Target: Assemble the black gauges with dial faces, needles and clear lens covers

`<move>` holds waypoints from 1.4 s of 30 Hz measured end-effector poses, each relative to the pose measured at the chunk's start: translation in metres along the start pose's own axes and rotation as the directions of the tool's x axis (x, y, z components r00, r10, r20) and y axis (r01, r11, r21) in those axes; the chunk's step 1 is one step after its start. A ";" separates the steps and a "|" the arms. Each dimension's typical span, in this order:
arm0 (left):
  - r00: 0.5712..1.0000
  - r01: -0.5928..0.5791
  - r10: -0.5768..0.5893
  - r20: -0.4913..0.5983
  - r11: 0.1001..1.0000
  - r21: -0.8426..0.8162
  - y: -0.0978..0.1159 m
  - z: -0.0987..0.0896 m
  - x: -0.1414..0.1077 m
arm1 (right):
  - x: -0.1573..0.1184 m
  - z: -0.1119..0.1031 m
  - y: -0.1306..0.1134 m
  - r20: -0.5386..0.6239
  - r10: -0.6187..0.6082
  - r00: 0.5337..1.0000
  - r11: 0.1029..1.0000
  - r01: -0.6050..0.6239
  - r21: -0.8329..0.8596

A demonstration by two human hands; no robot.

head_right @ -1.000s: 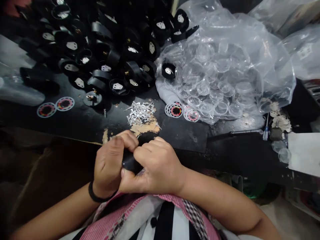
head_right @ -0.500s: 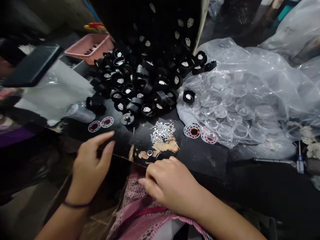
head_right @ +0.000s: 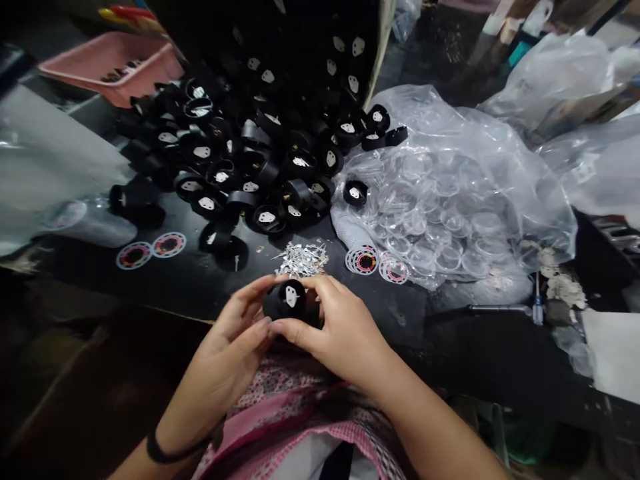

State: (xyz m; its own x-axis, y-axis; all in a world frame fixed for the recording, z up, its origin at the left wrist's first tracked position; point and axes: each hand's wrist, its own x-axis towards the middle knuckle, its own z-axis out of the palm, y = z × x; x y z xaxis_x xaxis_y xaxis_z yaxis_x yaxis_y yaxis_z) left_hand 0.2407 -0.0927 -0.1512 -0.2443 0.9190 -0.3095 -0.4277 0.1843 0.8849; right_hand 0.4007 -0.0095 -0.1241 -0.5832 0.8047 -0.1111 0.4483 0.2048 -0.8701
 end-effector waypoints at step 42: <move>0.975 0.218 -0.221 0.029 0.920 -0.325 -0.012 0.050 0.014 | -0.006 -0.028 0.013 -0.311 0.095 0.946 0.976 -0.027 0.217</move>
State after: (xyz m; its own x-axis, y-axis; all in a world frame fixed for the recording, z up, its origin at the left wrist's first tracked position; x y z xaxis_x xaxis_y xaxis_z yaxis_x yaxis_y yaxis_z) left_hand 0.2857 -0.0643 -0.1490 -0.1183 0.8654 -0.4869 -0.7295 0.2569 0.6339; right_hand 0.4292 0.0035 -0.1216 -0.2981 0.9538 -0.0382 0.3062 0.0576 -0.9502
